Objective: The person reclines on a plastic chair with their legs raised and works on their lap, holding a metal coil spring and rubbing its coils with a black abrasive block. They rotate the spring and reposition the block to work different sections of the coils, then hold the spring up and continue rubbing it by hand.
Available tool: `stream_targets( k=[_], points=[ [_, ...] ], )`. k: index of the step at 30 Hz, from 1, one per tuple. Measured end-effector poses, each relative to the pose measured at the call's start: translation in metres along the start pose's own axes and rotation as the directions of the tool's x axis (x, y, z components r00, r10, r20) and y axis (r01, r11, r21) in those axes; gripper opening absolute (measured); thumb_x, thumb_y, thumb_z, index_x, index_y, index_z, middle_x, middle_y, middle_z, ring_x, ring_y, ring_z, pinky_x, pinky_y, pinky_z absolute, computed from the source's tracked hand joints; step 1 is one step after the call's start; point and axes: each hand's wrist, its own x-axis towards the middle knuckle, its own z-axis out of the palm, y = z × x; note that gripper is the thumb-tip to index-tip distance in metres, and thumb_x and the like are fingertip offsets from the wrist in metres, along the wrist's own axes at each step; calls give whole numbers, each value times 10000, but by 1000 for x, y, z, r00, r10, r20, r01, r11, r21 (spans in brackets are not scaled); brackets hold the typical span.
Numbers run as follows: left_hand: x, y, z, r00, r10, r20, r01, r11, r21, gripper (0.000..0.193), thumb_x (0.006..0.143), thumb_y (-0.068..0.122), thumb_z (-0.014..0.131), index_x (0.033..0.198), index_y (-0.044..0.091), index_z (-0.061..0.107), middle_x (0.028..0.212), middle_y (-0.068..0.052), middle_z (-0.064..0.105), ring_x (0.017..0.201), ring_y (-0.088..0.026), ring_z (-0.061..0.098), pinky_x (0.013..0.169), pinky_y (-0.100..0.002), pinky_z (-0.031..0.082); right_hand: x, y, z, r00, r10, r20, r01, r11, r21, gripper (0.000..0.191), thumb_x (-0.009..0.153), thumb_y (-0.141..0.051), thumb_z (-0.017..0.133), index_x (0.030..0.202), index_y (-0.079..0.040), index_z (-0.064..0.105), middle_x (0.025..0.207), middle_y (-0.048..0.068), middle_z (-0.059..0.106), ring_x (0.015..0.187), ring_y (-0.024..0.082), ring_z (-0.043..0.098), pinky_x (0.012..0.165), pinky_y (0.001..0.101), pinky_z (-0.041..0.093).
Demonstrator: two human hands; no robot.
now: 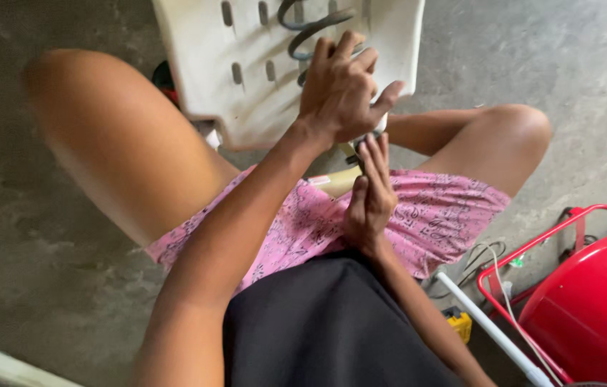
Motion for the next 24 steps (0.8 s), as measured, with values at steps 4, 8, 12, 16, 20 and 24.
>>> stream_targets(
  k=[4, 8, 12, 16, 20, 24],
  points=[
    [-1, -1, 2, 998, 40, -38, -38, 998, 53, 613, 1015, 482, 589, 622, 38, 745, 947, -121, 708, 1145, -316, 536, 946, -478, 345, -1, -9, 6, 992, 95, -86, -98, 995, -30, 439, 1164, -216, 362, 1369, 78, 617, 1018, 185, 643, 845, 242, 565, 755, 348, 467],
    [0, -1, 4, 1000, 13, 3, -14, 1000, 14, 632, 1002, 490, 553, 608, 37, 753, 908, -103, 714, 1134, -314, 549, 922, -493, 341, -14, -39, 13, 934, -352, -54, 321, 899, -297, 396, 1188, -189, 344, 1337, 108, 561, 1252, 311, 568, 1169, 405, 490, 997, 436, 428],
    [3, -2, 7, 999, 33, -6, -33, 998, 49, 654, 1035, 493, 527, 618, 50, 765, 952, -130, 716, 1135, -325, 543, 940, -479, 349, -1, -70, 18, 892, -452, 6, 445, 878, -178, 425, 1224, -221, 326, 1507, 31, 517, 1553, 251, 511, 1506, 301, 442, 1225, 386, 398],
    [3, -2, 8, 999, 23, 46, -26, 999, 46, 642, 1028, 501, 530, 654, 40, 775, 914, -123, 711, 1140, -332, 546, 943, -494, 347, 0, -73, 18, 884, 444, -149, -418, 891, 178, 488, 1176, -190, 328, 1423, 218, 431, 1498, 428, 388, 1395, 494, 298, 1177, 516, 284],
    [3, -1, 9, 1000, 8, -6, -8, 994, 106, 655, 1006, 516, 551, 628, 26, 766, 908, -133, 713, 1129, -344, 549, 962, -509, 349, -10, -37, 13, 794, -605, 60, 600, 763, -240, 391, 1173, -218, 335, 1316, 93, 524, 1359, 268, 542, 1358, 364, 500, 1100, 430, 408],
    [2, -1, 8, 1000, 8, 26, -10, 995, 103, 624, 1051, 495, 560, 726, 2, 762, 931, -131, 698, 1161, -326, 548, 957, -492, 354, -5, -3, 5, 936, 340, -94, -327, 936, 128, 486, 1171, -229, 359, 1180, 193, 600, 1117, 336, 625, 902, 303, 533, 830, 410, 473]
  ],
)
